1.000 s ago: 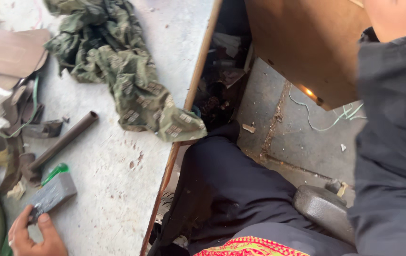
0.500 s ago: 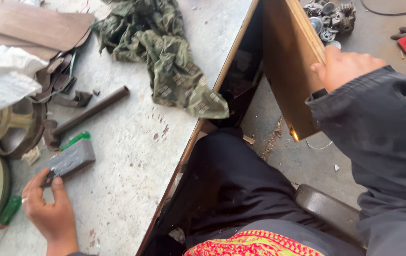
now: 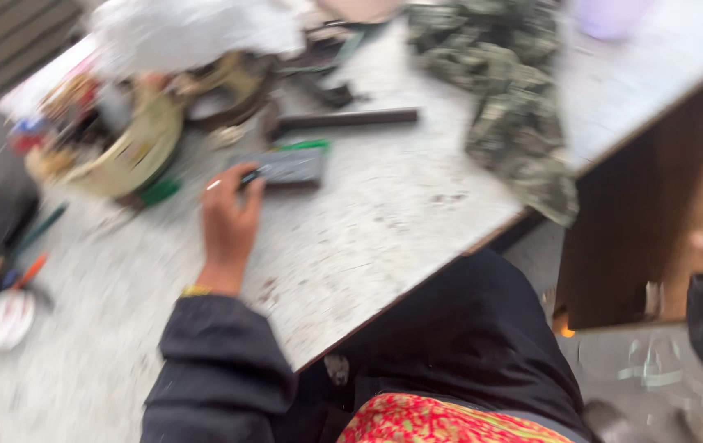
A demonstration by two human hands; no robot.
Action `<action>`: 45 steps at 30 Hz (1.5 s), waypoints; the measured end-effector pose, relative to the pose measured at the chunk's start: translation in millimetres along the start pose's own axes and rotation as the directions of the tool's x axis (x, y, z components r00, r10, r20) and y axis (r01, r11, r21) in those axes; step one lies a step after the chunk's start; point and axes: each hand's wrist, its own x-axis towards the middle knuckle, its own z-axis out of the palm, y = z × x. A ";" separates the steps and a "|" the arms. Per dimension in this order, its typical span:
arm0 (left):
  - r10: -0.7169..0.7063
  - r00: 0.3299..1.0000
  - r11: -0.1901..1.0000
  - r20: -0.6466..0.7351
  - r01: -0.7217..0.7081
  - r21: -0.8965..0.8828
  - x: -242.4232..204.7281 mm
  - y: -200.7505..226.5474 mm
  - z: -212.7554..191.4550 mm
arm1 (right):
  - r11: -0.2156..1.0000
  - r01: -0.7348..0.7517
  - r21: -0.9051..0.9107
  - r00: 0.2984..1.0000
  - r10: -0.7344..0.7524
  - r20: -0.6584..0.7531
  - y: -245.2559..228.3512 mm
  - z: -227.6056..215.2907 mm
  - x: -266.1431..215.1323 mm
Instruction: The person manipulates a small black plastic component and a bundle of orange copper wire on a workbench. They attempt to fit the wire into the component, then gather the wire and place it into a drawer under the table.
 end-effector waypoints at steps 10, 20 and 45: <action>-0.086 0.994 0.984 -0.060 0.076 -0.160 -0.1 21.0 -16.2 | 0.922 -0.124 0.367 0.923 -0.028 0.384 -45.7 46.7 0.9; 0.039 0.999 0.998 -0.020 -0.040 -0.050 -1.2 3.2 -17.6 | 0.907 0.230 -0.352 0.963 -0.264 -0.050 -201.3 74.4 -52.2; 0.045 0.989 0.990 0.142 -0.024 -0.141 -9.7 73.7 -20.3 | 0.937 -0.309 0.164 0.842 0.189 0.505 137.3 148.4 -81.1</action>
